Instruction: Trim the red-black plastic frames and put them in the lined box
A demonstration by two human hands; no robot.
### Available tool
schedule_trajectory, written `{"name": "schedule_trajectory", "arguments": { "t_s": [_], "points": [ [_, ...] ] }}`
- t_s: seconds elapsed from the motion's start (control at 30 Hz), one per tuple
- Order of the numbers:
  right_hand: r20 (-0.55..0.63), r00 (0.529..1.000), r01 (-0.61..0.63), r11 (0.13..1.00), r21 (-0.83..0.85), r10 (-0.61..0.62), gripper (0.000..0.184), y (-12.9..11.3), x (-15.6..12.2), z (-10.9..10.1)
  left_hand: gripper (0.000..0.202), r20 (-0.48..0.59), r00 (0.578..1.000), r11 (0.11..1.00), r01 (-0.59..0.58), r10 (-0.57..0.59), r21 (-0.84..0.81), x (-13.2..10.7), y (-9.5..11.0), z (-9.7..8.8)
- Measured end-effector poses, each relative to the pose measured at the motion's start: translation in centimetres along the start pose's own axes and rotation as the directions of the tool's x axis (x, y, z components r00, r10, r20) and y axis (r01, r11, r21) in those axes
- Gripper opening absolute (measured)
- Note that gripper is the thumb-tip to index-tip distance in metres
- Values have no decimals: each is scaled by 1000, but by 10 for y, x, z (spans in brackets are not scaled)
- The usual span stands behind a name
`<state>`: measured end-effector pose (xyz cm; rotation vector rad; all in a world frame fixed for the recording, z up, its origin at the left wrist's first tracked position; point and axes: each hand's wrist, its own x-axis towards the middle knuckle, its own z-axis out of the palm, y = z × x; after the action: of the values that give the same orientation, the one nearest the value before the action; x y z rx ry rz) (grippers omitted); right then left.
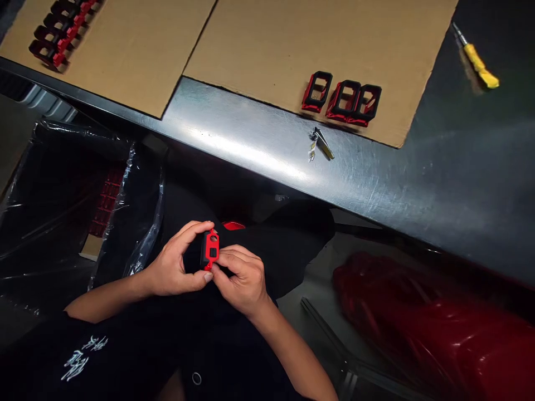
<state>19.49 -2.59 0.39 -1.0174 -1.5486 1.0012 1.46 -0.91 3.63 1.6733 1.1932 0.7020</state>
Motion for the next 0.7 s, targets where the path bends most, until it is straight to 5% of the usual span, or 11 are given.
{"name": "schedule_trajectory", "arguments": {
  "t_s": [0.7],
  "points": [
    [2,999,-45,998,-33,45,26,4,-3,4,85,15,980,978,-200,200,50,-5,-14,3]
  ]
}}
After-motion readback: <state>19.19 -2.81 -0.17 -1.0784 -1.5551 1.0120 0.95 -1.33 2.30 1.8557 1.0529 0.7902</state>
